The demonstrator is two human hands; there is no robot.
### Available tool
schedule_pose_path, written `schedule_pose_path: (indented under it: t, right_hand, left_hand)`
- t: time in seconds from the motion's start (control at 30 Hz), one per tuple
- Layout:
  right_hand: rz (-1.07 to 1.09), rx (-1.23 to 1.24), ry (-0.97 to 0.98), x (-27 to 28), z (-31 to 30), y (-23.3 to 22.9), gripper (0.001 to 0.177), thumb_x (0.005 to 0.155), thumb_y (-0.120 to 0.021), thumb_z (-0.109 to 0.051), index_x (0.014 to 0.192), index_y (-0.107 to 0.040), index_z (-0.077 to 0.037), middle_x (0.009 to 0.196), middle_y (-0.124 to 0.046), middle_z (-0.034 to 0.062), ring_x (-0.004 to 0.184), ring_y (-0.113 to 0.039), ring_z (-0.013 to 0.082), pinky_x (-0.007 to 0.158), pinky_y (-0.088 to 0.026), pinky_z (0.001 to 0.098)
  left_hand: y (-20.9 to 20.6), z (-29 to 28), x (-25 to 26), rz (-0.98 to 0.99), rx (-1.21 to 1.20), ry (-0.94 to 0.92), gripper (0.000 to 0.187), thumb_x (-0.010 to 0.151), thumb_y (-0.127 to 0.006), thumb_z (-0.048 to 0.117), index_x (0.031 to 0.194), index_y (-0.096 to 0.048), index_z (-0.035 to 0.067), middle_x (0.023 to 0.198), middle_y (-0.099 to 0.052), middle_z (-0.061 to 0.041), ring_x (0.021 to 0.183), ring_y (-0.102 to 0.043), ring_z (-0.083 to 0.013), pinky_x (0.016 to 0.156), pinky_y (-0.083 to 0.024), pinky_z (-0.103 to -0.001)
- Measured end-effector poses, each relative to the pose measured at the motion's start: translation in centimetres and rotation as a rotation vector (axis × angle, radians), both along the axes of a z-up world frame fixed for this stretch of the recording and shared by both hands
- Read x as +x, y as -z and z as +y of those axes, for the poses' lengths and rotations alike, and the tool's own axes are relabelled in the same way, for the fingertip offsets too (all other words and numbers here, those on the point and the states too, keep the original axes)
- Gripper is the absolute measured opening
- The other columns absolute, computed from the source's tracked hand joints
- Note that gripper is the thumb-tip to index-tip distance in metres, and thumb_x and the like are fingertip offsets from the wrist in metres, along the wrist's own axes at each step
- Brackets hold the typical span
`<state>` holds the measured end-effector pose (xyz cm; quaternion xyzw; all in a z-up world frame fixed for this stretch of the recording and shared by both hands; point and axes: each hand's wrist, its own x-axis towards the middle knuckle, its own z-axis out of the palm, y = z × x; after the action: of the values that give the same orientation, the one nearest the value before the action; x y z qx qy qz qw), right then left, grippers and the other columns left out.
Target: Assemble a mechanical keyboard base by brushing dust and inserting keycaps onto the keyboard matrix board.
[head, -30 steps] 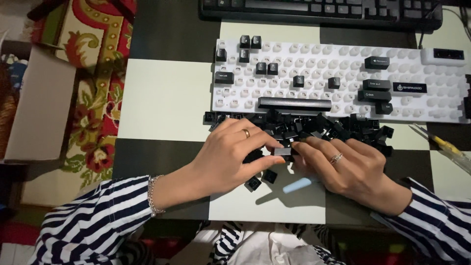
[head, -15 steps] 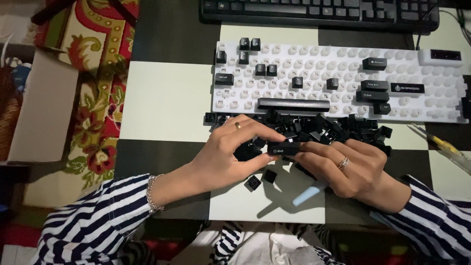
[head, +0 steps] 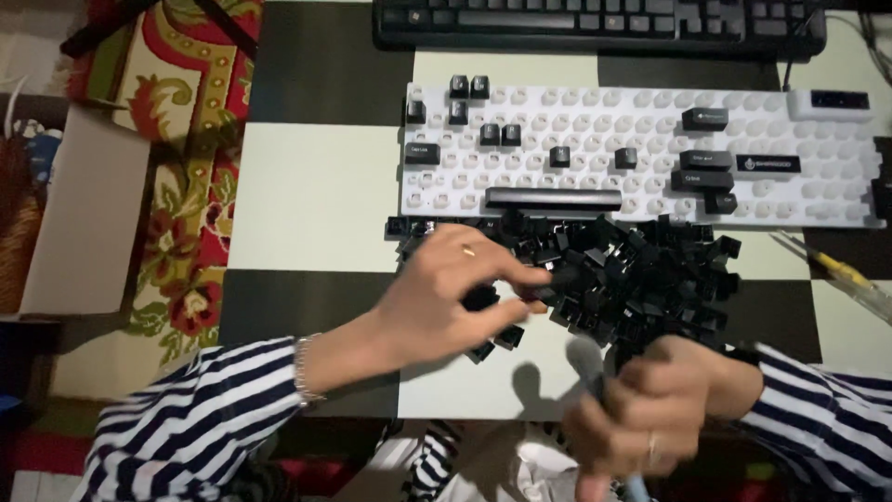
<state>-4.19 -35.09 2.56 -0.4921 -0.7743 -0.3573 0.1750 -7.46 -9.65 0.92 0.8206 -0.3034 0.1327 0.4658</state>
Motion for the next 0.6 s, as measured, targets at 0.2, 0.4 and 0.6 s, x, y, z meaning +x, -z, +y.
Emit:
schedule_pose_path:
  t: [0.2, 0.4, 0.6]
  right_hand:
    - [-0.015, -0.088, 0.139, -0.8, -1.4, 1.1, 0.058, 0.117, -0.056, -0.05, 0.076, -0.066, -0.009, 0.074, -0.054, -0.0053, 0.055, -0.044, 0.007, 0.042, -0.028, 0.0232]
    - [0.091, -0.149, 0.041, -0.3, -1.8, 0.2, 0.013, 0.098, -0.058, -0.022, 0.089, -0.067, -0.027, 0.084, -0.065, -0.0045, 0.063, -0.06, 0.0069, 0.053, -0.048, 0.0212]
    - [0.114, -0.215, 0.157, -0.8, -0.7, -1.2, 0.046, 0.111, -0.062, -0.045, 0.078, -0.063, -0.012, 0.082, -0.058, -0.0022, 0.06, -0.055, 0.0082, 0.05, -0.045, 0.023]
  left_hand:
    - [0.4, -1.8, -2.1, -0.012, 0.001, 0.183, 0.025, 0.091, -0.083, 0.02, 0.113, -0.076, 0.012, 0.093, -0.073, 0.001, 0.088, -0.067, -0.0159, 0.094, -0.049, -0.035]
    - [-0.2, -1.3, -2.1, -0.046, -0.037, 0.138, 0.025, 0.089, -0.083, 0.018, 0.112, -0.076, 0.011, 0.092, -0.073, 0.002, 0.088, -0.067, -0.0158, 0.098, -0.049, -0.035]
    - [0.1, -1.6, -2.1, -0.045, -0.041, 0.15, 0.023, 0.09, -0.084, 0.019, 0.109, -0.076, 0.011, 0.09, -0.073, 0.002, 0.087, -0.067, -0.0154, 0.095, -0.048, -0.035]
